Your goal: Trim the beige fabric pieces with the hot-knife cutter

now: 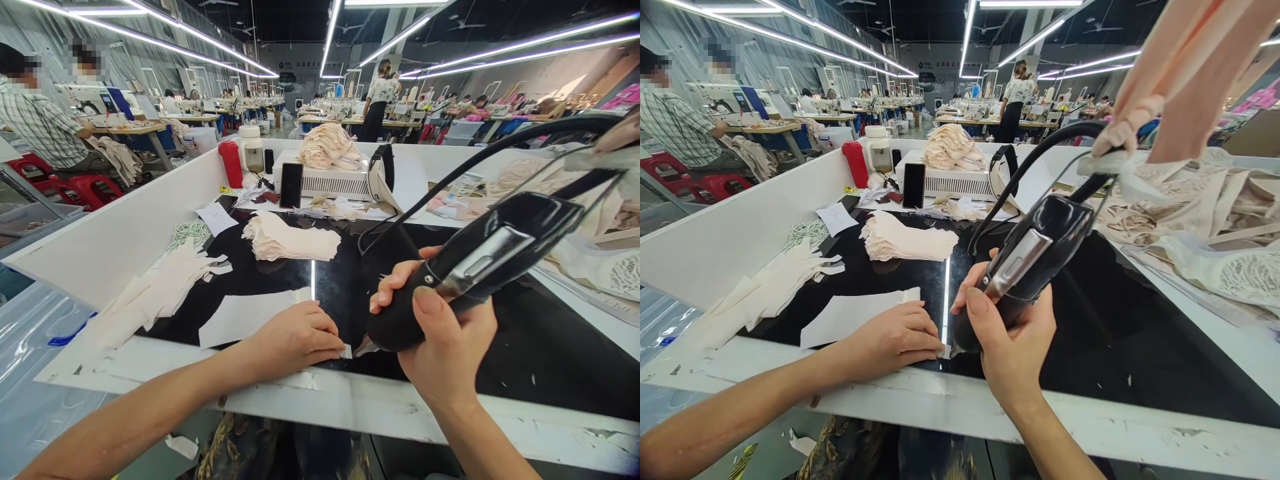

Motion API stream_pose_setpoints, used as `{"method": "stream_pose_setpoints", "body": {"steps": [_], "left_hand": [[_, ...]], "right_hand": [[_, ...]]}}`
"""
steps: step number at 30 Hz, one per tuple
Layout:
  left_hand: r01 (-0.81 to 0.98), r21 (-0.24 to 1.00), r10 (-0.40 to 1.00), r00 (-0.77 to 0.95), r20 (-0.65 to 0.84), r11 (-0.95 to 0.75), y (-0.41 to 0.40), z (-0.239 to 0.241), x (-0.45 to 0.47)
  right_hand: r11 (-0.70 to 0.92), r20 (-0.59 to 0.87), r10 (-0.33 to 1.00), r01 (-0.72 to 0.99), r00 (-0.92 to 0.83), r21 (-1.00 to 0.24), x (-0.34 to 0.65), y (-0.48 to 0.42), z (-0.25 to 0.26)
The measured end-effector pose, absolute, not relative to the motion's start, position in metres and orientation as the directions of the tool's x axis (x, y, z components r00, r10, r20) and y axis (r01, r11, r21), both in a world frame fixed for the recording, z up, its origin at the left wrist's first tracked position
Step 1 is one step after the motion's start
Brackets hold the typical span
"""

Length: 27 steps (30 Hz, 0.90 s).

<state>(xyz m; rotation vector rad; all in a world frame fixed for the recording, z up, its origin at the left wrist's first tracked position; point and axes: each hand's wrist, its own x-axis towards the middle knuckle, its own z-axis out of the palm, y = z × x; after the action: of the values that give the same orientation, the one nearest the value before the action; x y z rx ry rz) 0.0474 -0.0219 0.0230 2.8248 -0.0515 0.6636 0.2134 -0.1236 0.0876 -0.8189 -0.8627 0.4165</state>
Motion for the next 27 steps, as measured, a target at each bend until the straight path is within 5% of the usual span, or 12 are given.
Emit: {"method": "stream_pose_setpoints", "body": {"steps": [9, 27], "left_hand": [[-0.082, 0.376, 0.103, 0.888, 0.448, -0.923, -0.024, 0.026, 0.047], [0.009, 0.263, 0.141, 0.861, 0.489, -0.965, -0.030, 0.013, 0.058]], "right_hand": [[0.610, 0.493, 0.636, 0.006, 0.594, -0.793, 0.213, -0.125, 0.081], [0.613, 0.498, 0.624, 0.017, 0.602, -0.790, 0.213, -0.125, 0.077]]}}
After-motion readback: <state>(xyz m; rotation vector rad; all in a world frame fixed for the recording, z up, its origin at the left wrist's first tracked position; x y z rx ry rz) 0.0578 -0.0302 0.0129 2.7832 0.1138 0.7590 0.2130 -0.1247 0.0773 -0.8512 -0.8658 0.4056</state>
